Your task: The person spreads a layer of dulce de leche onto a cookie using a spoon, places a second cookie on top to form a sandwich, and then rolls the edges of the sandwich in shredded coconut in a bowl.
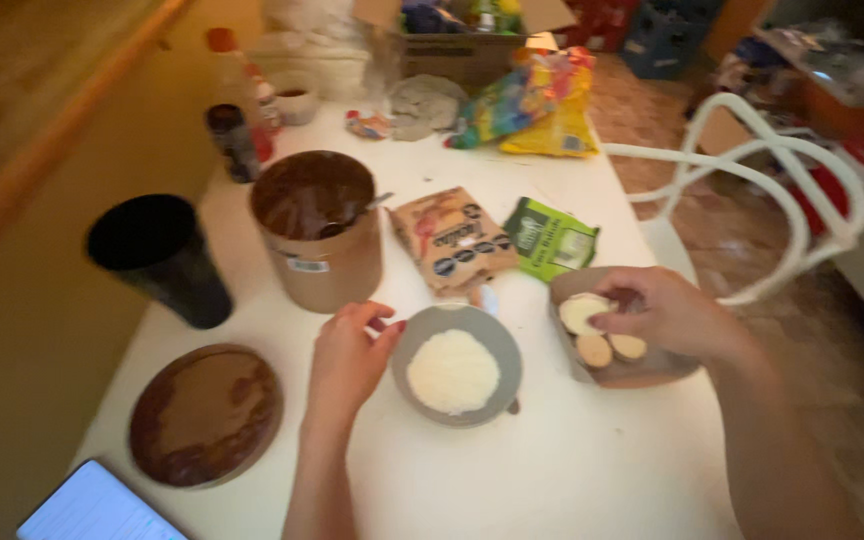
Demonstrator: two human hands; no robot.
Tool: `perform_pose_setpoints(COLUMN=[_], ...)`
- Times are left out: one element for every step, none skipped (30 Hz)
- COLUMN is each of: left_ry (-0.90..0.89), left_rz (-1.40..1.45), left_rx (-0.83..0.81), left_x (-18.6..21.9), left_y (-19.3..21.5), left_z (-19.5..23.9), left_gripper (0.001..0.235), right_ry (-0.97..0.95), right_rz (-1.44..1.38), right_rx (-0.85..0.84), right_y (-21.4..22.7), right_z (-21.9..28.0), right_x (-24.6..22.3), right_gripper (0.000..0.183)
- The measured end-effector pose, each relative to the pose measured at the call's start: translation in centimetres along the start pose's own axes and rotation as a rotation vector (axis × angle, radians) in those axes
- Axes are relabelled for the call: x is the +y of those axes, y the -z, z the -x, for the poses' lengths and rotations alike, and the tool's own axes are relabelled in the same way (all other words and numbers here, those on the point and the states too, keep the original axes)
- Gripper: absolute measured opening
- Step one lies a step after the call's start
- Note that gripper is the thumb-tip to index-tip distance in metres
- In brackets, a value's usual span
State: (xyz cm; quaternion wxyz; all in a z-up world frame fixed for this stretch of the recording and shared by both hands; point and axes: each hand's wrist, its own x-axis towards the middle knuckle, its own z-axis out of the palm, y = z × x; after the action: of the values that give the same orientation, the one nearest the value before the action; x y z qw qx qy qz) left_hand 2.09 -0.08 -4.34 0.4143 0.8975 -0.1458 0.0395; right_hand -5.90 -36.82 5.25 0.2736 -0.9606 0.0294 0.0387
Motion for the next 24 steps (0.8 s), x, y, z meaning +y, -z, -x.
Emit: perform_pose_setpoints(left_ry=[-0.021,-0.034,-0.008,0.017,0.006,0.003,0.003,-0.005,0.049,0.103,0.101,0.113,0.126,0.124,0.144,0.163,0.163,0.138,0.115,0.116,0.132,0.149,0.149,0.131], left_rz=[-0.033,-0.023,-0.039,-0.056,-0.049,-0.043,-0.04,-0.037,-0.042,-0.047,-0.052,-0.066,-0.079,-0.082,-0.092,-0.103,-0.106,-0.102,-0.099,-0.102,-0.103,-0.104,-0.106,-0.104], left_rx=[0.036,0.022,0.012,0.002,-0.01,-0.002,0.011,0.006,-0.019,-0.044,-0.042,-0.061,-0.081,-0.079,-0.086,-0.092,-0.092,-0.078,-0.066,-0.066,-0.075,-0.083,-0.08,-0.071], left_x=[-0.4,-0.3,-0.4,-0.5,-0.3,-0.1,0.0,0.4,0.6,0.9,1.0,1.2,1.2,1.4,1.5,1.6,1.4,1.1,0.8,0.9,1.1,1.2,1.0,0.8], left_y=[-0.5,-0.5,-0.5,-0.6,-0.6,-0.6,-0.4,-0.5,-0.3,-0.1,0.0,0.0,0.0,0.0,0.1,0.1,0.0,-0.2,-0.3,-0.2,-0.1,0.0,-0.1,-0.2], left_z=[-0.2,-0.2,-0.2,-0.2,-0.1,0.0,0.1,0.1,0.2,0.2,0.2,0.2,0.2,0.2,0.2,0.2,0.2,0.1,0.1,0.1,0.1,0.1,0.0,0.0], left_gripper=[0.021,0.021,0.021,0.022,0.022,0.021,0.019,0.019,0.022,0.025,0.025,0.026,0.027,0.027,0.026,0.025,0.025,0.025,0.026,0.026,0.026,0.026,0.026,0.025], right_ry=[-0.135,-0.154,-0.202,-0.25,-0.265,-0.32,-0.368,-0.376,-0.401,-0.425,-0.422,-0.394,-0.367,-0.366,-0.353,-0.341,-0.34,-0.287,-0.234,-0.234,-0.248,-0.261,-0.258,-0.295], right_rz=[0.04,0.042,-0.021,-0.084,-0.083,-0.065,-0.049,-0.048,-0.069,-0.09,-0.094,-0.089,-0.083,-0.085,-0.086,-0.086,-0.089,-0.124,-0.16,-0.163,-0.245,-0.326,-0.326,-0.306], right_rx=[-0.028,-0.019,-0.012,-0.004,0.004,0.052,0.098,0.105,0.098,0.092,0.093,0.125,0.156,0.158,0.16,0.161,0.161,0.114,0.065,0.064,-0.005,-0.075,-0.075,-0.117], right_y=[0.9,0.8,0.5,0.3,0.0,-0.3,-0.7,-0.3,-0.1,0.2,-0.1,-0.4,-0.7,-0.7,-0.8,-0.9,-1.1,-1.3,-1.6,-1.9,-2.2,-2.4,-2.6,-2.7], right_z=[0.4,0.5,0.7,1.0,0.8,0.8,0.5,1.0,1.2,1.4,1.0,0.5,0.0,-0.4,-0.7,-1.0,-1.5,-2.0,-2.5,-3.1,-3.7,-4.3,-4.7,-5.1], right_x=[1.8,4.0,6.3,8.5,10.0,11.5,12.9,11.9,10.7,9.6,9.9,10.2,10.6,9.8,9.0,8.2,7.9,7.5,7.1,7.4,7.7,7.9,8.3,8.6], right_gripper=[0.015,0.015,0.011,0.008,0.008,0.008,0.009,0.009,0.011,0.015,0.015,0.015,0.016,0.016,0.015,0.015,0.015,0.013,0.011,0.011,0.01,0.009,0.009,0.012])
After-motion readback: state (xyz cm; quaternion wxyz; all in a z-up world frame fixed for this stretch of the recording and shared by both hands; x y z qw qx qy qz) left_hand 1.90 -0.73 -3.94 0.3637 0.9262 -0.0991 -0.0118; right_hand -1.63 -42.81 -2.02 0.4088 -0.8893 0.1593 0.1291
